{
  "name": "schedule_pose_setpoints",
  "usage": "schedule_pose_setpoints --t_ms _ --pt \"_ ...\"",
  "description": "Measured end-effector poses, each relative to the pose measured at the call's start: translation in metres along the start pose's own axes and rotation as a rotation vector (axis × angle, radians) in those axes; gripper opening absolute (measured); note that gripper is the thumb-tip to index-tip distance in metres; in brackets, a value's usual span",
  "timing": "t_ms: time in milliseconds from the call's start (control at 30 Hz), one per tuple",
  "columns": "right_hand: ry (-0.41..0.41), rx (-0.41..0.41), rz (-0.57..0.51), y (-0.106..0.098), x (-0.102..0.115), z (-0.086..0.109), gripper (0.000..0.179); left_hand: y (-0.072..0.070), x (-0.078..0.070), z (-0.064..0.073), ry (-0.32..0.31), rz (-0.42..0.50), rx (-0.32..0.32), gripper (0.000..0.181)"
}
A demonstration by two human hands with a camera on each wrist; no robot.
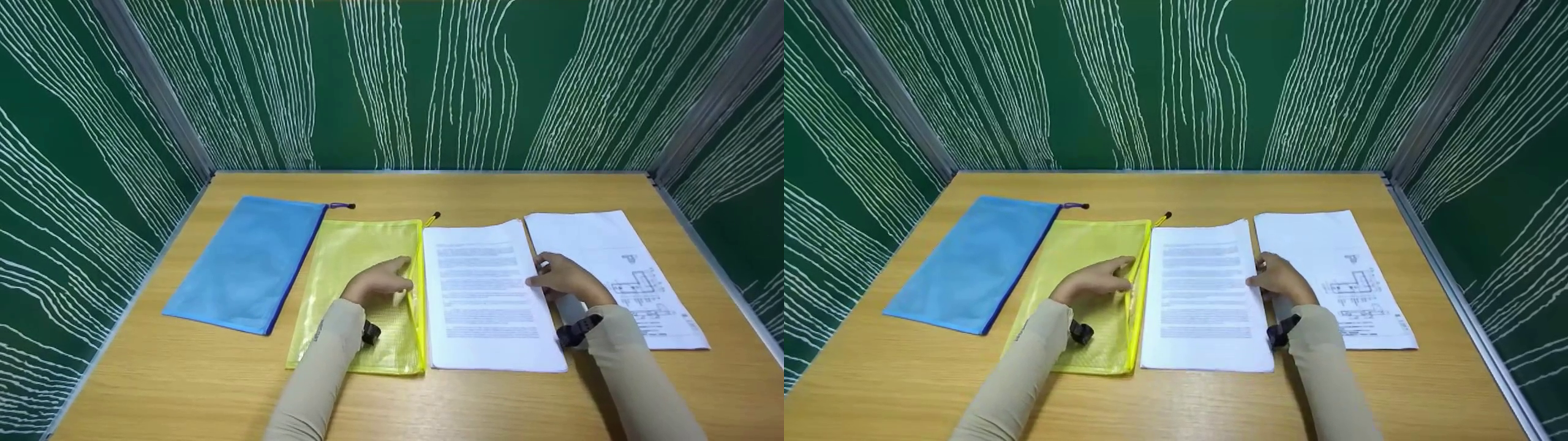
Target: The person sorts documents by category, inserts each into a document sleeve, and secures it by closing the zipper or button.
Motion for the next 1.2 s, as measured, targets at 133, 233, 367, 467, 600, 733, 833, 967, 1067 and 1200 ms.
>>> schedule_pose_setpoints --t_ms 133,233,367,467,600,733,833,967,1067,1200 --pt "0.001 0.047 -0.087 0.001 -0.003 0.001 0.05 0.0 0.005 0.0 -0.026 0.148 -0.018 0.072" --pt "-0.005 0.079 -0.145 0.001 -0.006 0.001 0.051 -0.002 0.007 -0.001 -0.012 0.214 -0.033 0.065" --pt "-0.003 0.105 -0.196 0.001 -0.01 0.003 0.056 -0.006 0.013 -0.002 0.016 0.262 -0.054 0.061" --pt "0.012 0.115 -0.238 0.0 -0.014 0.004 0.061 -0.009 0.02 -0.003 0.036 0.298 -0.062 0.06" --pt "0.021 0.113 -0.313 -0.001 -0.017 0.004 0.067 -0.013 0.027 -0.004 0.046 0.369 -0.059 0.061" --pt "0.015 0.106 -0.394 -0.003 -0.019 0.005 0.072 -0.014 0.03 -0.005 0.041 0.41 -0.049 0.062" --pt "0.01 0.103 -0.44 -0.005 -0.022 0.006 0.074 -0.015 0.031 -0.005 0.031 0.423 -0.043 0.062" --pt "0.01 0.11 -0.52 -0.007 -0.024 0.007 0.069 -0.017 0.031 -0.003 0.026 0.432 -0.038 0.063" --pt "0.011 0.125 -0.599 -0.009 -0.025 0.007 0.057 -0.017 0.031 -0.003 0.035 0.445 -0.035 0.063" --pt "0.01 0.142 -0.67 -0.01 -0.026 0.008 0.043 -0.019 0.032 -0.002 0.046 0.49 -0.033 0.063"
Point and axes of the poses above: each hand's wrist, its own z-axis away from the middle knuckle, its own y-axis out of the palm, x = y × z, the point moved 5 cm from there along -z, towards the middle knuckle, and after that the axes turned 10 degrees about -x, right-handed, at the moved point
